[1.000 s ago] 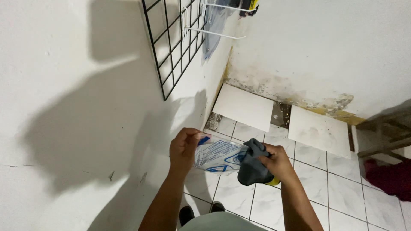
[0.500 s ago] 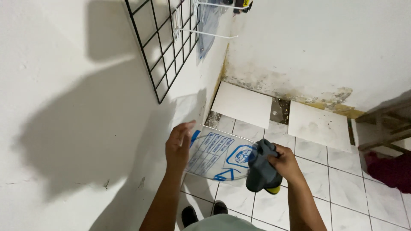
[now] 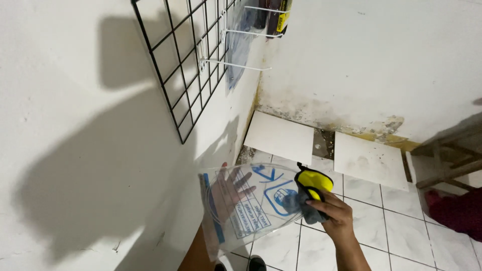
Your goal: The person cleans a plastic-wrapped clutch cable and a scooter belt using a yellow and gray cloth. They wipe the items thoroughly and then hang them on a wall-mounted wire rack.
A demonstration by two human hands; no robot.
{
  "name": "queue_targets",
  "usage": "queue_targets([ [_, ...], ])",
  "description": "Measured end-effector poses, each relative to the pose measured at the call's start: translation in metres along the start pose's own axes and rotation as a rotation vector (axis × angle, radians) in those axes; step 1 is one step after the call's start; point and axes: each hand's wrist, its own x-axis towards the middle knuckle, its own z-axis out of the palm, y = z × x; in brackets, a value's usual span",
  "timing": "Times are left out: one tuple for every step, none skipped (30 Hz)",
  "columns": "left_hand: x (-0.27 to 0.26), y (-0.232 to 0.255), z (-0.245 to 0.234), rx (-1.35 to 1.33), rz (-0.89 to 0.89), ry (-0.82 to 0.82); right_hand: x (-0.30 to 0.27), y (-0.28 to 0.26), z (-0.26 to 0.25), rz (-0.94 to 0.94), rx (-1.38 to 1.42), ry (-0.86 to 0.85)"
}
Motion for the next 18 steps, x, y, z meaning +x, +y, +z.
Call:
queue_targets([
  [0.008, 0.004, 0.020, 0.117, 0.046, 0.161, 0.000, 0.002, -0.001, -0.007, -0.019, -0.017],
  [0.015, 0.007, 0.039, 0.233, 0.096, 0.322, 0.000, 0.003, -0.002, -0.015, -0.037, -0.035],
  [0.029, 0.006, 0.069, 0.232, 0.101, 0.319, 0.002, 0.000, -0.004, -0.020, -0.039, -0.038],
  [0.042, 0.005, 0.100, 0.332, 0.066, 0.573, 0.004, -0.005, -0.006, -0.015, -0.056, -0.034],
  [0.055, 0.004, 0.130, 0.430, 0.030, 0.828, 0.006, -0.009, -0.009, -0.010, -0.072, -0.030],
  [0.040, 0.005, 0.104, 0.430, 0.029, 0.826, 0.006, -0.008, -0.009, -0.011, -0.074, -0.028],
  [0.026, 0.007, 0.077, 0.232, 0.096, 0.515, 0.006, -0.007, -0.010, 0.002, -0.115, -0.026],
  [0.011, 0.007, 0.050, 0.032, 0.157, 0.204, 0.006, -0.006, -0.011, 0.017, -0.157, -0.023],
  [0.011, 0.005, 0.048, 0.031, 0.156, 0.203, 0.006, -0.005, -0.011, 0.018, -0.159, -0.022],
  [0.011, 0.002, 0.047, 0.104, 0.126, 0.210, 0.006, -0.005, -0.012, 0.015, -0.221, -0.036],
  [0.010, 0.000, 0.046, 0.178, 0.097, 0.217, 0.006, -0.005, -0.012, 0.011, -0.282, -0.050],
  [0.011, 0.000, 0.046, 0.178, 0.099, 0.219, 0.007, -0.002, -0.013, 0.012, -0.282, -0.052],
  [0.011, 0.001, 0.046, 0.179, 0.094, 0.259, 0.008, 0.001, -0.013, 0.026, -0.255, -0.092],
  [0.011, 0.002, 0.047, 0.180, 0.092, 0.300, 0.009, 0.004, -0.014, 0.039, -0.228, -0.134],
  [0.012, 0.005, 0.049, 0.180, 0.096, 0.301, 0.011, 0.003, -0.014, 0.038, -0.227, -0.137],
  [0.012, 0.008, 0.052, 0.222, 0.109, 0.348, 0.014, 0.001, -0.014, 0.121, -0.166, -0.186],
  [0.012, 0.010, 0.054, 0.264, 0.122, 0.394, 0.017, -0.001, -0.014, 0.204, -0.106, -0.234],
  [0.008, 0.013, 0.057, 0.267, 0.127, 0.392, 0.015, 0.000, -0.015, 0.199, -0.104, -0.237],
])
